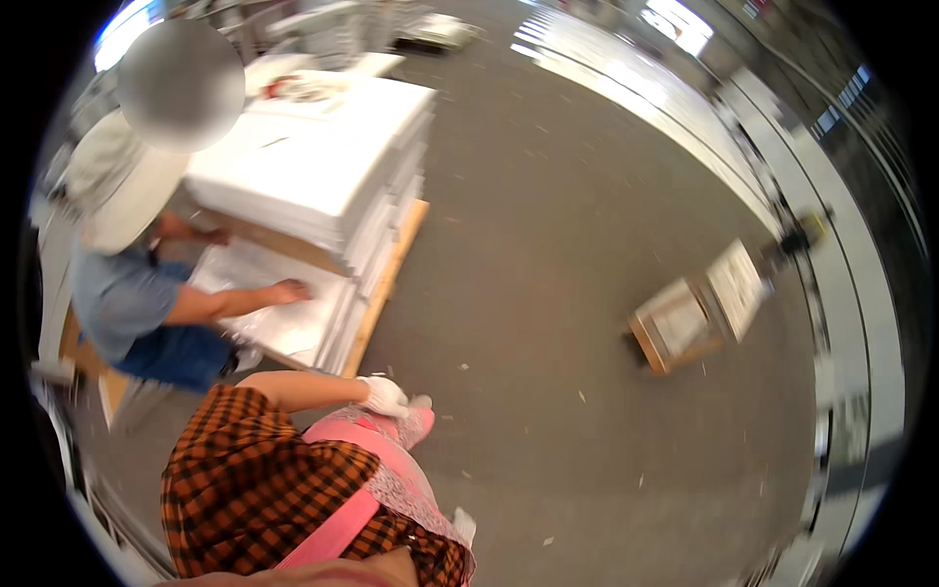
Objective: The person repeatedly picks up large white rectangular panels from the floor, carries them across the warehouse, and stacks them onto a wooden pallet. The person wears white gloves and a pink apron while performing the task.
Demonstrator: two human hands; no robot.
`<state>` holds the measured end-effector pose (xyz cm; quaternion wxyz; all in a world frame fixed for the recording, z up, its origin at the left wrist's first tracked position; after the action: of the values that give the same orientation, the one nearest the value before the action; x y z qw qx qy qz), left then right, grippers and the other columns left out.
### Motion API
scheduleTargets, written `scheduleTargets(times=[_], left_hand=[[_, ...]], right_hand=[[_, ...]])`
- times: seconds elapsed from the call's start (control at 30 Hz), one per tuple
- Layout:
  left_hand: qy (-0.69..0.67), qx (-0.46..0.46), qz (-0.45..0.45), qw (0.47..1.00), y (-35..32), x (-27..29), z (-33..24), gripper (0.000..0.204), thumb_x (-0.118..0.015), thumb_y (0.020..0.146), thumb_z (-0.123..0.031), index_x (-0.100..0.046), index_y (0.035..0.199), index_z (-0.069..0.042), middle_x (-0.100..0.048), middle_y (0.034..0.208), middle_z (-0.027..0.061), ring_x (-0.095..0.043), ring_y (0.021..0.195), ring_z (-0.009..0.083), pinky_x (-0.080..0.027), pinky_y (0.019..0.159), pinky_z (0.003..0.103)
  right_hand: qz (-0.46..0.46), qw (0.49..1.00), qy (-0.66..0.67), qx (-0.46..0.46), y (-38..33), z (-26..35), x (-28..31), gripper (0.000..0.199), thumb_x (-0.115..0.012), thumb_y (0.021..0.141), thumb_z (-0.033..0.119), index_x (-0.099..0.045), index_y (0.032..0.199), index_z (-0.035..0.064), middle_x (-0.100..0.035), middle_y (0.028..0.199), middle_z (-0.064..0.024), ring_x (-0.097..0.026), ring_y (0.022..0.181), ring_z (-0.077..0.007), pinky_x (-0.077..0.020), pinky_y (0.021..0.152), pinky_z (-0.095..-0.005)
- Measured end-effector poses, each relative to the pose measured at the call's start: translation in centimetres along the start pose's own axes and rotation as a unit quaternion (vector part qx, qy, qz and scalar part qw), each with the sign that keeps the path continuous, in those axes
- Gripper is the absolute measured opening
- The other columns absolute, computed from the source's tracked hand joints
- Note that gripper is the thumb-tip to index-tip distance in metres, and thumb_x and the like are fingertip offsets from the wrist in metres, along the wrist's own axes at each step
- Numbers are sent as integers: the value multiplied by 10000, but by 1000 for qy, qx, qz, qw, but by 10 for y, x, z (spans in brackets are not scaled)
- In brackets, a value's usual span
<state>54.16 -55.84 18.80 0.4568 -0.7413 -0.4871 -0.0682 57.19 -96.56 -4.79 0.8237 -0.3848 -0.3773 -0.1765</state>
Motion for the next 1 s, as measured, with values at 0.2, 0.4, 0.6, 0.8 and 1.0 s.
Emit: scheduleTargets(times=[0.2,0.4,0.6,0.8,1.0], left_hand=[[50,58,42,996,81,35,-2,506,-399,825,-451,-633,1063,-71,-616,1073,190,-571,1024,340,-422,902,392],[103,28,89,990,182,105,52,511,-417,845,-470,-631,1083,-71,-617,1097,168,-561,1052,332,-415,921,380],[110,69,76,989,268,220,45,513,-422,851,-466,-622,1106,-69,-611,1113,170,-554,1068,333,-408,934,385],[142,39,71,987,383,347,-16,494,-403,850,-458,-639,1041,-69,-618,1081,174,-548,1064,346,-418,920,409],[112,16,4,994,539,466,-80,484,-426,847,-466,-647,1003,-65,-638,1015,175,-572,1006,351,-439,879,411]], right_hand=[[-50,992,106,48,36,52,108,295,-399,889,254,-583,1015,61,-615,1021,-178,-580,949,-358,-460,834,-422],[-39,995,94,3,128,27,165,415,-375,898,371,-625,1035,70,-607,1087,-174,-563,1004,-361,-432,883,-414],[-65,818,466,-330,188,1,306,378,-427,887,321,-609,1048,31,-638,1005,-184,-618,915,-322,-485,802,-395],[11,841,416,-345,253,-55,338,366,-424,881,316,-605,1018,29,-650,935,-132,-626,771,-262,-505,677,-382],[92,908,298,-281,401,-135,426,365,-400,871,314,-611,1001,46,-638,1000,-160,-612,867,-300,-490,757,-405]])
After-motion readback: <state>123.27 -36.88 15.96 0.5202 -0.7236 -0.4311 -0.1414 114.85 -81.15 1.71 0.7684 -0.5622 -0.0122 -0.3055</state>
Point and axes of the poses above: each hand's wrist, its own y-axis towards the middle knuckle, its own x-axis out of the back of the hand, z = x × y, the point moved 2 cm from there along y, towards the middle knuckle
